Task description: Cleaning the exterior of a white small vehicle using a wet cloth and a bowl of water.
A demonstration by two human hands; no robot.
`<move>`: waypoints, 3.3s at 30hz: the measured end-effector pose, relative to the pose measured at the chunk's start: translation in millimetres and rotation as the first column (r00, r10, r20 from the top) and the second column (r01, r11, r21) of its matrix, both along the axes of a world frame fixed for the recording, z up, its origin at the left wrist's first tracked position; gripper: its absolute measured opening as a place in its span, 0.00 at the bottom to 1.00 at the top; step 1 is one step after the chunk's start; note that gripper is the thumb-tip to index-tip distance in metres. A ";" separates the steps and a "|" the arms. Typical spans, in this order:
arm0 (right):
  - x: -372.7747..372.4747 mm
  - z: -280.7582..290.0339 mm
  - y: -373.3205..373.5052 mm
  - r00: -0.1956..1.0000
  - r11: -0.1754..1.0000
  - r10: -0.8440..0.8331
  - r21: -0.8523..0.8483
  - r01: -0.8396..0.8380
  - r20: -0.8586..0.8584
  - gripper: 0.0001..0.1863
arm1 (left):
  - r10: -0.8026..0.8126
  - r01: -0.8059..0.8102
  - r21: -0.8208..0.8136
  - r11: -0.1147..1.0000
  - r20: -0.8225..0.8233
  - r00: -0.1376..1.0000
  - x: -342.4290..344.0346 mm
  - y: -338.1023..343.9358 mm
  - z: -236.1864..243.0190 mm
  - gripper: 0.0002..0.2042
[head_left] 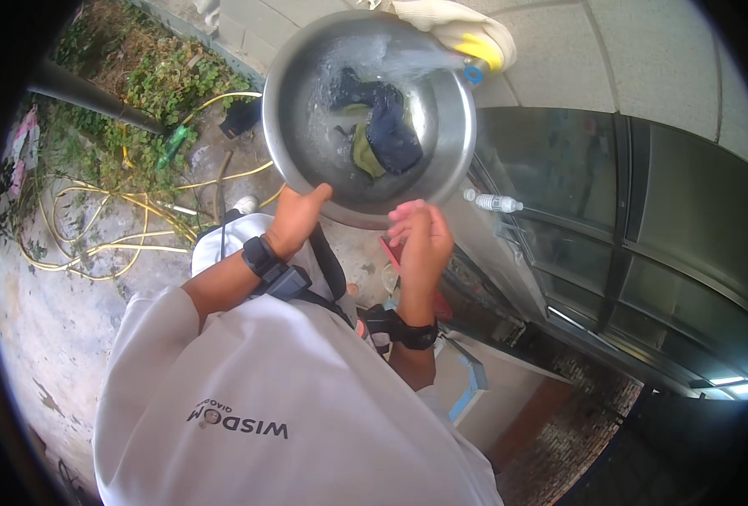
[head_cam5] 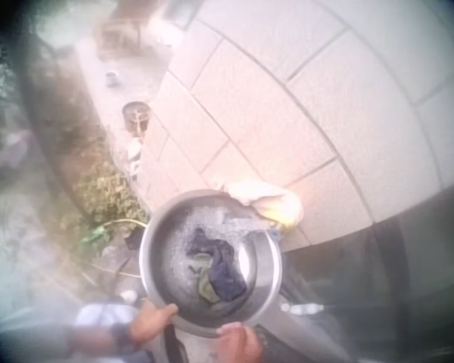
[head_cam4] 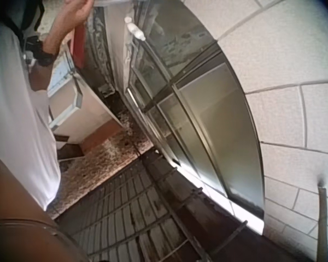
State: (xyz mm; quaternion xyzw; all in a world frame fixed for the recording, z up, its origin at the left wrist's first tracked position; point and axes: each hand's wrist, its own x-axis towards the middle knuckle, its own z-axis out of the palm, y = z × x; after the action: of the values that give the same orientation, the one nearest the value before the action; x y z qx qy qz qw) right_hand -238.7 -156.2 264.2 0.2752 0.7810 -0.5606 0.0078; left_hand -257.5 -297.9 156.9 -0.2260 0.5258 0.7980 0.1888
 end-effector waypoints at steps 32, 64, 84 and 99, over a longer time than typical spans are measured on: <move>-202.3 34.7 23.9 0.966 0.162 0.232 0.975 -0.152 0.112 0.26 | -0.031 0.032 0.048 0.998 -0.022 0.999 -6.6 -3.2 -1.4 0.13; -228.2 10.2 35.7 0.989 0.471 0.087 0.871 -0.143 0.115 0.31 | 0.001 0.000 0.023 1.000 -0.034 0.999 -7.2 0.0 2.6 0.12; -217.7 12.5 46.2 0.996 0.993 0.074 0.084 -0.078 0.056 0.28 | 0.022 -0.022 -0.008 1.000 -0.005 1.000 -9.6 -1.0 1.1 0.06; -217.8 -16.1 148.3 0.911 0.573 0.336 0.717 -0.398 0.237 0.21 | -0.002 0.002 -0.001 1.000 -0.004 1.000 -12.7 -7.3 10.3 0.08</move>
State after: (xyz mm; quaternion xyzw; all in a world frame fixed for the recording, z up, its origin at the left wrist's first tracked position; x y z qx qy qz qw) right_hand -456.5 -7.9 248.0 0.1060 0.9803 -0.1623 0.0382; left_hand -270.2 -305.2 167.2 -0.2242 0.5270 0.7978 0.1886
